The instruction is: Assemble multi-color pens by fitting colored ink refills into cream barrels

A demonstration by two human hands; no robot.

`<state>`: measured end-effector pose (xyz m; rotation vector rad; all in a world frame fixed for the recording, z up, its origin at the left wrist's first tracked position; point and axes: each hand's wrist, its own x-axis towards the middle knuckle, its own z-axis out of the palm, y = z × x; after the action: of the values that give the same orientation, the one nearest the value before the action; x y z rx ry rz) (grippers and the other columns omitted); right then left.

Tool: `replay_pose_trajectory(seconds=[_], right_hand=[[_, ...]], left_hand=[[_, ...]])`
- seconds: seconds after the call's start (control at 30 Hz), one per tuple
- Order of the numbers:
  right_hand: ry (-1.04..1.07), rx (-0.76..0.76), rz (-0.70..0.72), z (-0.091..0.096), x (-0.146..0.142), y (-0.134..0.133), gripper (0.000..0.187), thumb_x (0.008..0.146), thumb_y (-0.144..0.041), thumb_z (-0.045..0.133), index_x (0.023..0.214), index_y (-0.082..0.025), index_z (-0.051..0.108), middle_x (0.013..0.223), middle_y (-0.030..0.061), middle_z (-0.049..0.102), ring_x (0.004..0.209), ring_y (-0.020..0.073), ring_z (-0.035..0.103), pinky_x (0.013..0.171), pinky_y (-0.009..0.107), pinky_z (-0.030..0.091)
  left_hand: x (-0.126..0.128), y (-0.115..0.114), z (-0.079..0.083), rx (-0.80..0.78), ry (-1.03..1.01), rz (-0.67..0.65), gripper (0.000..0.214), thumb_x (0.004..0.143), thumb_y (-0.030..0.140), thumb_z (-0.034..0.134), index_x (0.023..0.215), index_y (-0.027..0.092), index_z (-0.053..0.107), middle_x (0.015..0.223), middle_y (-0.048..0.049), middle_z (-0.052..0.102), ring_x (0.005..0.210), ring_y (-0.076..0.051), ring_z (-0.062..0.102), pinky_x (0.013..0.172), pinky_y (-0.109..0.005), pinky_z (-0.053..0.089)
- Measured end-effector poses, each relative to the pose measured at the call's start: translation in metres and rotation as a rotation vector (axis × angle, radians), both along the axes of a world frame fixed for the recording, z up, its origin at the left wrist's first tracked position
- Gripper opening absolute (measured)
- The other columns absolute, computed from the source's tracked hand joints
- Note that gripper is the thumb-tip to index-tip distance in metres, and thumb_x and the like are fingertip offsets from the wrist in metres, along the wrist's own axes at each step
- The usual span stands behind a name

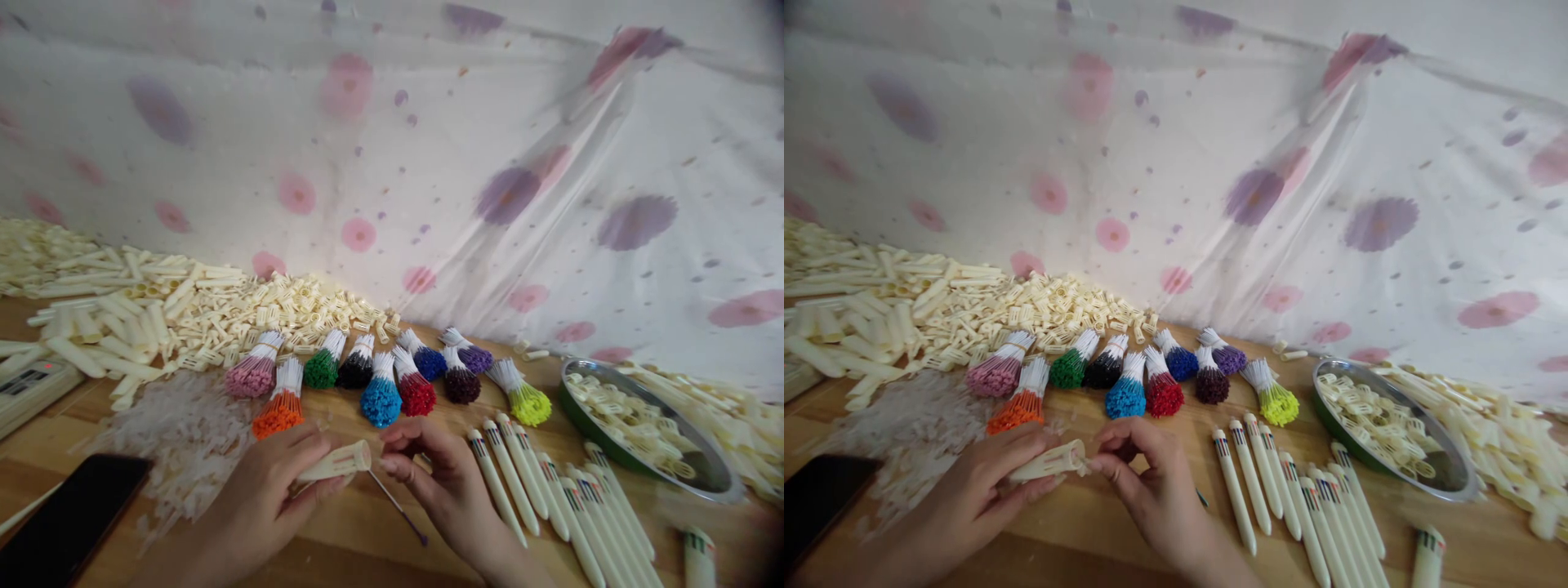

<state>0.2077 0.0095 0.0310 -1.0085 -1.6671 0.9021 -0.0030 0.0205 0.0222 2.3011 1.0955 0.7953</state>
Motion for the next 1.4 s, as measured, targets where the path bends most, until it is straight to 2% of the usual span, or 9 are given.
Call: replay_pose_trajectory(seconds=[0.3, 0.47, 0.63, 0.8, 1.07, 1.23, 1.4], right_hand=[[-0.192, 0.071, 0.014, 0.016, 0.003, -0.007, 0.012, 0.085, -0.024, 0.058, 0.09, -0.023, 0.068, 0.083, 0.0045, 0.067, 0.073, 0.0157, 0.062, 0.064, 0.025, 0.048], [-0.156, -0.031, -0.021, 0.019, 0.0, -0.008, 0.013, 0.082, -0.03, 0.062, 0.086, -0.022, 0.071, 0.076, 0.0039, 0.069, 0.065, 0.0152, 0.061, 0.057, 0.024, 0.046], [-0.062, -0.129, 0.014, 0.023, -0.005, -0.01, 0.015, 0.082, -0.033, 0.062, 0.082, -0.022, 0.072, 0.067, 0.0013, 0.067, 0.055, 0.0111, 0.054, 0.047, 0.02, 0.039], [-0.07, -0.128, -0.011, 0.023, -0.007, -0.011, 0.013, 0.081, -0.028, 0.062, 0.077, -0.02, 0.071, 0.065, 0.0012, 0.065, 0.055, 0.0103, 0.051, 0.047, 0.019, 0.037], [-0.094, -0.09, 0.029, 0.016, -0.002, -0.01, 0.012, 0.084, -0.026, 0.06, 0.086, -0.023, 0.071, 0.075, 0.0012, 0.068, 0.066, 0.0112, 0.057, 0.058, 0.02, 0.042], [-0.081, -0.133, 0.081, 0.016, -0.001, -0.012, 0.015, 0.086, -0.026, 0.057, 0.09, -0.025, 0.072, 0.076, 0.0013, 0.065, 0.067, 0.011, 0.055, 0.058, 0.02, 0.04], [0.005, -0.238, 0.113, 0.02, -0.003, -0.011, 0.015, 0.084, -0.029, 0.06, 0.084, -0.024, 0.074, 0.069, 0.0005, 0.059, 0.058, 0.0083, 0.046, 0.049, 0.018, 0.035]], left_hand=[[0.0, -0.002, -0.002, 0.079, 0.082, -0.007, 0.016, 0.086, 0.028, 0.051, 0.093, 0.023, 0.064, 0.088, -0.0056, 0.068, 0.075, -0.02, 0.064, 0.061, -0.026, 0.048], [-0.002, -0.002, -0.002, 0.256, 0.147, 0.053, 0.018, 0.086, 0.023, 0.048, 0.1, 0.022, 0.061, 0.085, -0.0055, 0.065, 0.073, -0.021, 0.062, 0.062, -0.03, 0.048], [-0.004, -0.003, -0.004, 0.394, 0.17, 0.109, 0.022, 0.085, 0.017, 0.045, 0.102, 0.022, 0.058, 0.081, -0.0041, 0.062, 0.069, -0.02, 0.061, 0.059, -0.03, 0.047], [-0.003, -0.003, -0.006, 0.39, 0.178, 0.084, 0.019, 0.087, 0.018, 0.045, 0.102, 0.02, 0.056, 0.082, -0.005, 0.061, 0.069, -0.021, 0.061, 0.058, -0.032, 0.049], [0.001, -0.005, -0.001, 0.35, 0.169, 0.037, 0.017, 0.091, 0.025, 0.043, 0.104, 0.023, 0.053, 0.081, -0.0043, 0.062, 0.068, -0.021, 0.063, 0.055, -0.032, 0.051], [0.003, -0.008, 0.002, 0.45, 0.161, 0.063, 0.019, 0.094, 0.028, 0.036, 0.102, 0.023, 0.052, 0.085, -0.0065, 0.064, 0.071, -0.022, 0.065, 0.055, -0.031, 0.052], [0.003, -0.009, 0.003, 0.435, 0.182, 0.062, 0.02, 0.093, 0.029, 0.036, 0.101, 0.023, 0.053, 0.085, -0.0071, 0.065, 0.07, -0.022, 0.066, 0.053, -0.031, 0.052]])
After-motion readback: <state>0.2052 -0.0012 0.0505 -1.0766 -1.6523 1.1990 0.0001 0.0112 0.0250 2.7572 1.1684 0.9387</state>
